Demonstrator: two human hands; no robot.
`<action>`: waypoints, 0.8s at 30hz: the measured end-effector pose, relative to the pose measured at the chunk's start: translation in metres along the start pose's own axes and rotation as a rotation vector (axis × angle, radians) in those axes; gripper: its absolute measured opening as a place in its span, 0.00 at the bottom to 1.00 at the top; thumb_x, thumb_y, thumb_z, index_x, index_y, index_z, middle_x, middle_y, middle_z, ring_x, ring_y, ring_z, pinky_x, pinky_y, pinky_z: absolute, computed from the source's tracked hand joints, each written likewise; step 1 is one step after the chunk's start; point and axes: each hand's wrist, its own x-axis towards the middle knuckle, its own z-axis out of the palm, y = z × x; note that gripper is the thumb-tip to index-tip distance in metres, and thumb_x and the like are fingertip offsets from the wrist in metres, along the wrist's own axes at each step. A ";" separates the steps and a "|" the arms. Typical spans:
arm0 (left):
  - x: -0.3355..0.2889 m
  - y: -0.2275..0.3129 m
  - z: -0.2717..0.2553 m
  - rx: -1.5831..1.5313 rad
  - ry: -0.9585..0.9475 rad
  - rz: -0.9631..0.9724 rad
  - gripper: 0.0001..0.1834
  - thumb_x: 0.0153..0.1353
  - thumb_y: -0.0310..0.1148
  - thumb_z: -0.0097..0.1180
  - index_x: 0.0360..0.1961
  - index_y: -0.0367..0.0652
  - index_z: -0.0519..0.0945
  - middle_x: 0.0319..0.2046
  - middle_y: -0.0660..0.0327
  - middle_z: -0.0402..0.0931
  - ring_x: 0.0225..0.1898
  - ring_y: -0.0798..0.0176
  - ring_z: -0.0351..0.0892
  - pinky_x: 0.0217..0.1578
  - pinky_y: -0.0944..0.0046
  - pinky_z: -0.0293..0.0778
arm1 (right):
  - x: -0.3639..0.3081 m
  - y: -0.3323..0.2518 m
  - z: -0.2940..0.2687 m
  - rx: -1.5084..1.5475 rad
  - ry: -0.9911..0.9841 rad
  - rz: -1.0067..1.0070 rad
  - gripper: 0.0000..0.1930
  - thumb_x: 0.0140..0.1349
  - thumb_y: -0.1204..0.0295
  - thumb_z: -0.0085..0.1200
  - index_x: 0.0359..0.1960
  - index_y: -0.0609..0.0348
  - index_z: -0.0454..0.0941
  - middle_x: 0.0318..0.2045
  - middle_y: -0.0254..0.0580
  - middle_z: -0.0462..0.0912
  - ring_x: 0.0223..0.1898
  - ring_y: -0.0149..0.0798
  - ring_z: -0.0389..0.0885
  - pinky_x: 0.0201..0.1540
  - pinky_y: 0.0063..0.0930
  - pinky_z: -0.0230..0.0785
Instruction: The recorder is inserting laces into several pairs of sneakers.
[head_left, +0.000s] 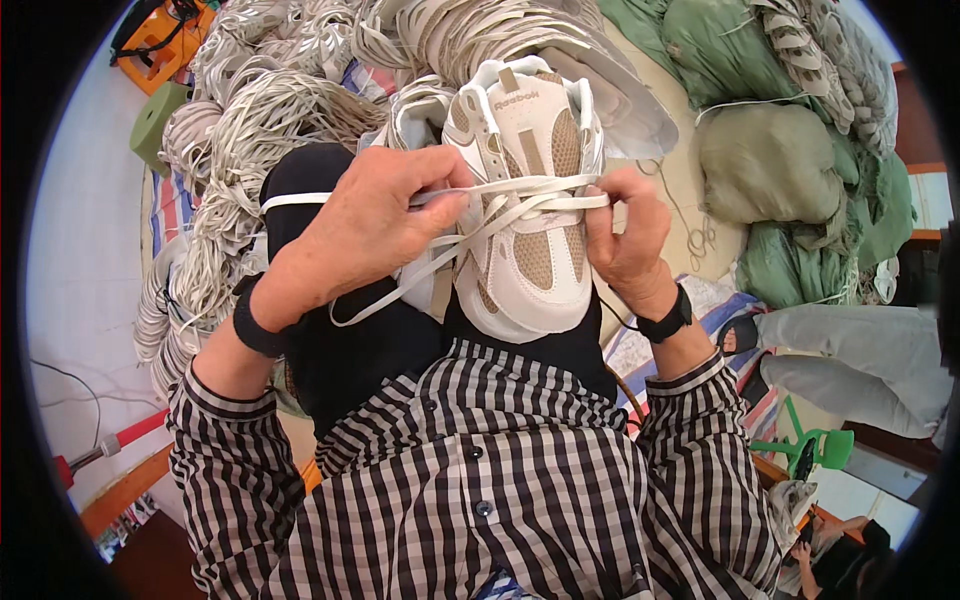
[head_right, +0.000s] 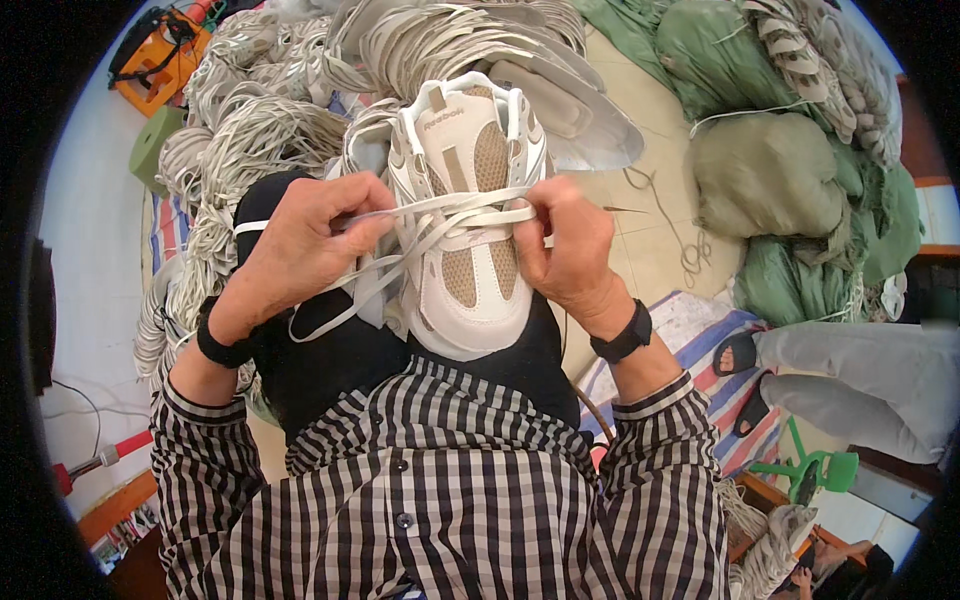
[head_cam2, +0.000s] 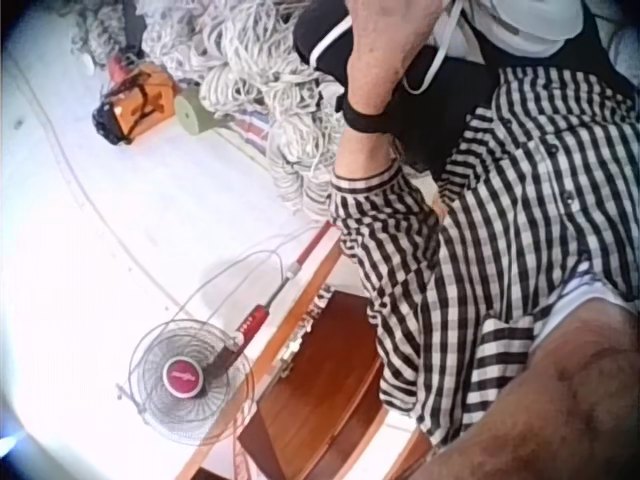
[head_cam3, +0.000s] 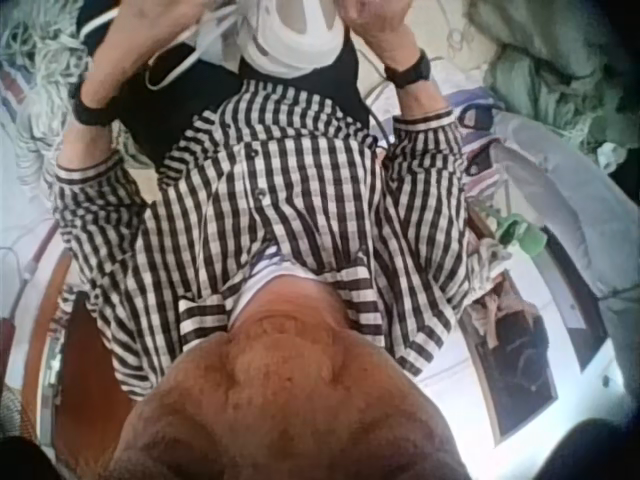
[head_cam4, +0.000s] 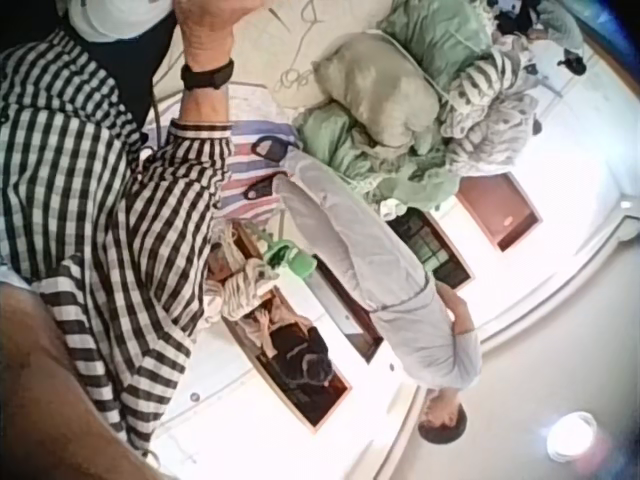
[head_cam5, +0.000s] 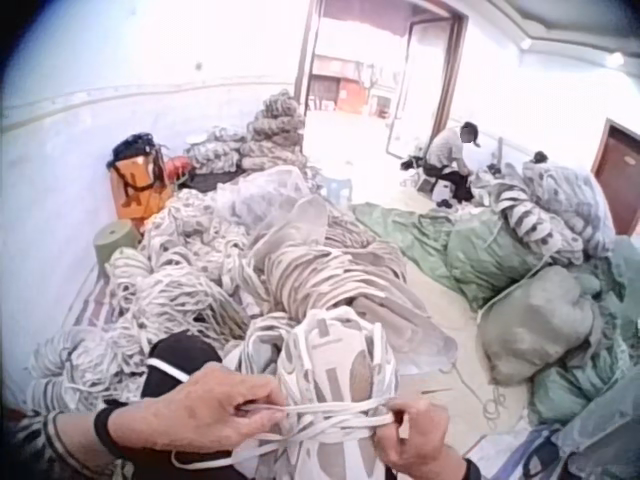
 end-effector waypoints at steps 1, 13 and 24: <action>-0.001 0.000 -0.005 -0.155 -0.074 -0.085 0.02 0.60 0.25 0.54 0.32 0.36 0.76 0.17 0.69 0.70 0.19 0.79 0.64 0.21 0.75 0.62 | -0.003 0.000 0.000 -0.049 -0.066 -0.032 0.09 0.49 0.85 0.55 0.31 0.63 0.70 0.20 0.41 0.72 0.16 0.37 0.71 0.19 0.27 0.64; -0.022 0.006 -0.023 -1.341 -0.281 -0.246 0.10 0.66 0.30 0.47 0.32 0.32 0.73 0.10 0.65 0.68 0.08 0.73 0.63 0.11 0.75 0.59 | -0.005 0.008 0.001 -0.075 -0.265 -0.068 0.08 0.50 0.79 0.54 0.21 0.61 0.67 0.20 0.44 0.66 0.18 0.45 0.68 0.20 0.34 0.62; -0.003 -0.032 -0.054 0.024 0.506 0.003 0.05 0.60 0.26 0.49 0.34 0.37 0.76 0.24 0.66 0.76 0.28 0.70 0.74 0.33 0.70 0.70 | 0.007 -0.005 -0.017 0.131 -0.362 0.220 0.04 0.55 0.79 0.55 0.27 0.64 0.72 0.23 0.44 0.72 0.21 0.39 0.72 0.24 0.28 0.65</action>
